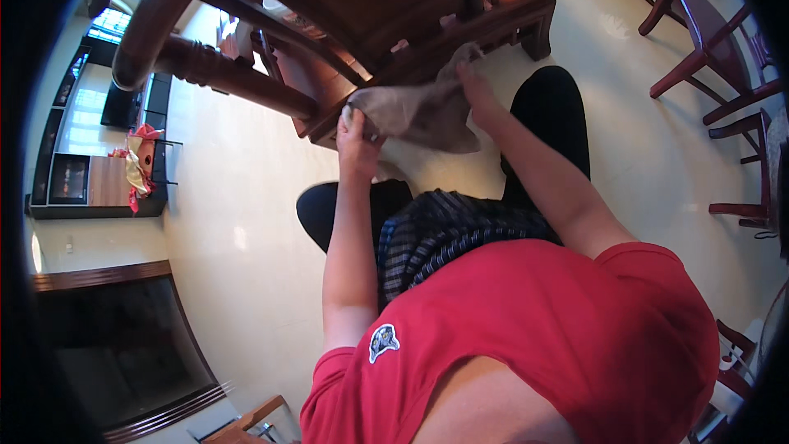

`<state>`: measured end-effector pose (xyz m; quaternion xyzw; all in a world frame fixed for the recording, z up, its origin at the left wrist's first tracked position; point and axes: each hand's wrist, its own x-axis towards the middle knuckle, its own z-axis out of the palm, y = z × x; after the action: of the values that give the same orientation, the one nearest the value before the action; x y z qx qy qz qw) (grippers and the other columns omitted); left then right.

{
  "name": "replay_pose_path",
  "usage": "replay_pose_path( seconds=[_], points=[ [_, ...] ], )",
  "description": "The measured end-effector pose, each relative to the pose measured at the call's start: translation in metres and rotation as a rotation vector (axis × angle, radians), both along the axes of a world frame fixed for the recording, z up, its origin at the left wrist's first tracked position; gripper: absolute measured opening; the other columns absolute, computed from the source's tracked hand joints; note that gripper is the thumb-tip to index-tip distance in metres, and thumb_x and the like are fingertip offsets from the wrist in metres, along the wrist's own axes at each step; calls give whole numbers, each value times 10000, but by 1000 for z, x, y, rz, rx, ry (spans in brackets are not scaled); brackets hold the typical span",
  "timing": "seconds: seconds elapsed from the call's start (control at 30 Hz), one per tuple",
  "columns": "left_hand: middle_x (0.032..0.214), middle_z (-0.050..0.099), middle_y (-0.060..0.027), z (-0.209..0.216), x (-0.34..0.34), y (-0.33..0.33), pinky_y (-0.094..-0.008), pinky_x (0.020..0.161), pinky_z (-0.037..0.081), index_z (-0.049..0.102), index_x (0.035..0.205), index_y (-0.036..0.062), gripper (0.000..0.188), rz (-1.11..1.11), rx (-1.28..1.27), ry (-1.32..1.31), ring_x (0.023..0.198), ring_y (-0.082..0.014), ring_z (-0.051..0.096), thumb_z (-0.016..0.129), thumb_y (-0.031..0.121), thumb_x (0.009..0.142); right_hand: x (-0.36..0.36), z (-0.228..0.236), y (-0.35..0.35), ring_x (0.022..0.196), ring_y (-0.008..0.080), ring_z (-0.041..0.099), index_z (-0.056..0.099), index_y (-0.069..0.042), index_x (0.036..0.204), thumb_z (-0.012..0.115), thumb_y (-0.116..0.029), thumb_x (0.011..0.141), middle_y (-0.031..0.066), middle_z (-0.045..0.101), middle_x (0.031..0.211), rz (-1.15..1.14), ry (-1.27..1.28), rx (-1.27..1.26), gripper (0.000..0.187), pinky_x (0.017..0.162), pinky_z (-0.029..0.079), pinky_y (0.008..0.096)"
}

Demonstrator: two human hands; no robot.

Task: The person wipes various surfaces and crevices of a wooden chair using a cloth, folding and adjusting the cloth by hand throughout the process.

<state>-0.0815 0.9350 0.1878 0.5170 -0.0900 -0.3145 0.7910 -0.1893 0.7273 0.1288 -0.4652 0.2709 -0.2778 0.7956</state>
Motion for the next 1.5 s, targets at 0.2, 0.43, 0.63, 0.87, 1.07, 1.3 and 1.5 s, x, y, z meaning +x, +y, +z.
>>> replay_pose_path(
  seconds=[0.2, 0.43, 0.63, 0.87, 1.07, 1.3, 1.5],
  points=[
    [1142, 547, -85, -5, 10, 7, -542, 874, 458, 463, 1136, 132, 207, 204, -182, 68, 1064, -299, 539, 460, 228, 952, 7, 6, -41, 855, 209, 540, 510, -22, 1199, 539, -367, 864, 103, 577, 1005, 14, 628, -457, 481, 729, 464, 373],
    [1258, 408, -123, -18, 17, -34, -536, 922, 406, 346, 1281, 164, 353, 234, -43, 121, 1111, -351, 464, 456, 255, 958, -4, -50, -148, 719, 177, 595, 551, -56, 1099, 522, -432, 869, 60, 558, 750, -318, 262, -1316, 441, 559, 505, 318],
    [1244, 453, -85, -40, 31, -4, -512, 938, 421, 372, 1266, 136, 315, 349, -101, 74, 1127, -301, 482, 397, 257, 976, 1, 21, -136, 578, 169, 590, 556, -56, 1096, 476, -536, 867, 74, 563, 820, -55, 449, -112, 537, 457, 518, 314],
    [1167, 538, -40, -53, 19, -36, -446, 848, 486, 481, 1169, 140, 262, 173, -42, 149, 1062, -232, 535, 478, 269, 941, 10, -13, -157, 729, 175, 591, 594, -15, 1024, 457, -441, 918, 88, 591, 873, -373, 262, -128, 460, 636, 501, 328],
    [960, 587, 10, -51, -5, -83, -432, 776, 481, 538, 1047, 130, 174, 22, 215, 120, 857, -168, 574, 532, 240, 913, 39, -53, -184, 855, 201, 580, 545, 18, 1124, 459, -364, 921, 118, 596, 968, -467, -16, -130, 441, 753, 458, 318],
    [994, 561, -9, -51, -3, -102, -310, 672, 519, 519, 1135, 99, 245, -141, 449, -84, 810, -125, 564, 560, 143, 898, 84, -52, -171, 1066, 332, 538, 484, -27, 1224, 532, -310, 853, 209, 558, 1163, -323, 252, -235, 469, 910, 407, 383],
    [964, 570, -8, -43, -4, -159, -231, 622, 508, 560, 1115, 51, 260, -190, 344, -162, 742, -73, 550, 590, 164, 883, 85, -120, -304, 1101, 304, 543, 514, -110, 1208, 585, -319, 801, 161, 581, 1164, 52, 332, -712, 463, 932, 420, 396]
  ],
)
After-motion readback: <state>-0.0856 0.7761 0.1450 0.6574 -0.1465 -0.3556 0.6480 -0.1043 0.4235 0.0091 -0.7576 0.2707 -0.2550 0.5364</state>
